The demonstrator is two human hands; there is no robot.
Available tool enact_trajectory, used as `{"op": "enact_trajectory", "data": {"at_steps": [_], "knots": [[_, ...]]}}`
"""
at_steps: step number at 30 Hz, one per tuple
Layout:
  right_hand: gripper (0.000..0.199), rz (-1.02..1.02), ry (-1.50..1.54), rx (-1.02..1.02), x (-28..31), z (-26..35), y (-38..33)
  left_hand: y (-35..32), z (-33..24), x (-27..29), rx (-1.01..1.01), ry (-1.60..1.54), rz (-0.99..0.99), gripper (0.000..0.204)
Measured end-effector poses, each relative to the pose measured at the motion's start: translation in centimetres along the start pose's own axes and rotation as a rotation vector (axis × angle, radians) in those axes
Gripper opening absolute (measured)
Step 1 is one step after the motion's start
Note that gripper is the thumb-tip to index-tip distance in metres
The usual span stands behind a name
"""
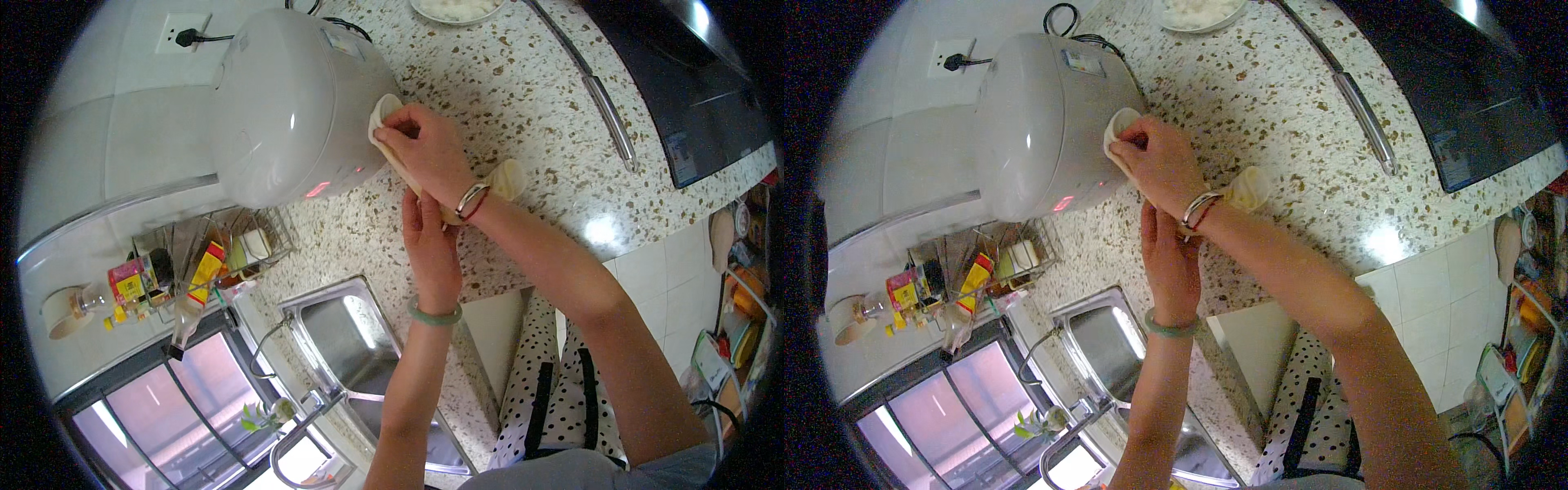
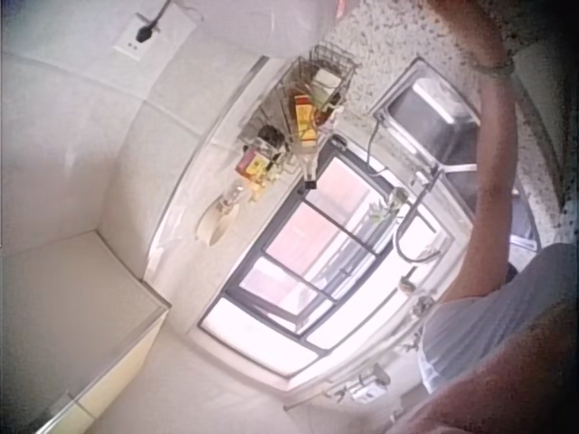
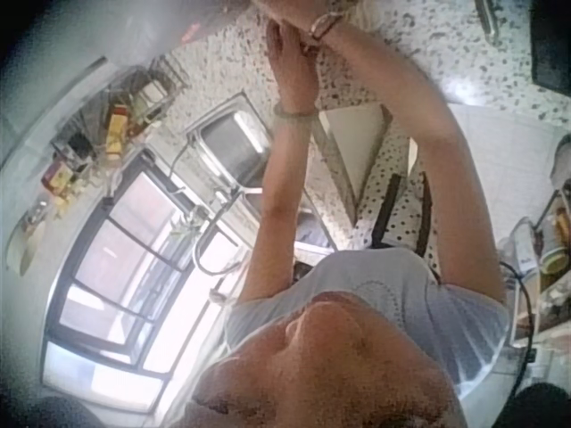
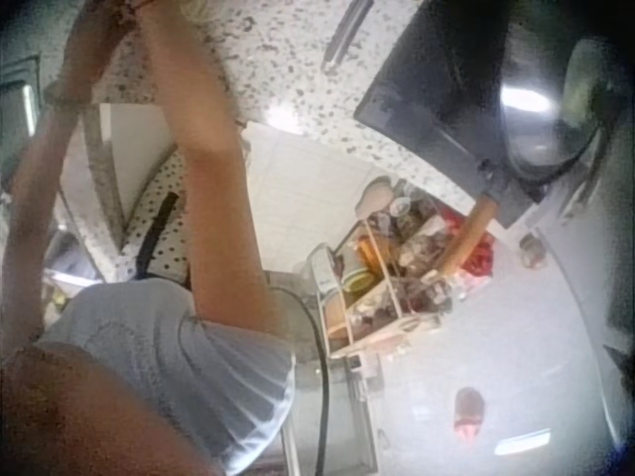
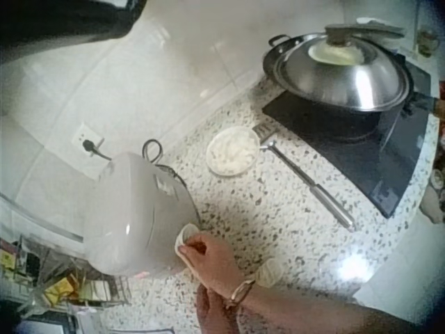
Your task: The person wipes the exterior of a white rice cooker with a yellow cloth. They briefly rinse the cloth under the kitchen tap and wring it out before returning to wipe the appliance and the surrounding countertop area.
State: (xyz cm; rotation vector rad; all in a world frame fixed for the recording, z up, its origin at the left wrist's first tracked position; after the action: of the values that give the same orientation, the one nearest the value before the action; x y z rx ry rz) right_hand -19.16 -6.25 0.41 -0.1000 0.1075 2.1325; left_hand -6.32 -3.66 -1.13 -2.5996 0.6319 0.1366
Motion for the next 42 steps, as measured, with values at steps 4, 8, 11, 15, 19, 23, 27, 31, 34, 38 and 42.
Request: {"op": "enact_trajectory", "data": {"at_steps": [4,8,11,15,19,23,27,31,34,38,42], "knots": [[0.021,0.026,0.048,0.067,-0.9,3.4,0.3,0.3,-1.6,0.7,-0.291,0.571,0.088,0.050],[0.025,-0.008,0.061,0.032,-0.7,1.8,0.7,-0.2,-2.1,-0.6,-0.218,0.327,0.058,0.038],[0.026,0.022,-0.042,-0.107,0.1,-0.5,0.6,-0.1,-0.9,-0.2,0.004,0.085,0.052,0.034],[0.029,0.159,-0.097,-0.270,2.0,-4.1,-0.5,-1.0,0.8,-0.5,0.159,0.137,0.077,0.036],[0.029,0.227,0.859,-0.831,2.5,-5.0,-4.6,-1.7,0.7,0.7,-0.080,0.330,-0.062,0.035],[0.033,0.228,0.762,-0.514,2.3,-3.3,-4.4,-0.8,1.4,1.9,-0.043,-0.126,-0.001,0.036],[0.036,0.240,0.206,-0.113,1.9,-1.0,-3.5,-0.8,0.8,1.7,-0.045,-0.127,0.073,0.038],[0.039,0.117,-0.299,0.371,0.6,0.5,-4.6,-1.3,1.5,1.2,-0.033,-0.055,0.043,0.039],[0.046,0.063,-0.412,0.392,0.2,0.8,-4.4,-1.6,2.2,1.9,-0.019,0.036,-0.010,0.041],[0.049,0.096,-0.418,0.346,0.4,0.4,-3.2,-1.1,2.4,1.9,-0.066,0.073,0.074,0.041],[0.042,0.116,-0.391,0.268,0.2,0.0,-3.2,-1.3,1.8,1.3,-0.036,0.145,0.081,0.040]]}}
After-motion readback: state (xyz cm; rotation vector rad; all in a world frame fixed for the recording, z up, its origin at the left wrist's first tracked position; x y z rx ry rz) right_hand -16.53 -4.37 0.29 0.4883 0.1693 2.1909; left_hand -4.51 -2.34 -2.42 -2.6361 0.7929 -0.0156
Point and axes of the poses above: each hand's wrist, its own y-axis towards the middle knuckle, its own x-axis out of the back of the hand, z = x × y, the point moved 5 cm from there along y, towards the middle knuckle, and after that the axes turned 1 degree about -y, right-handed, at the moved point
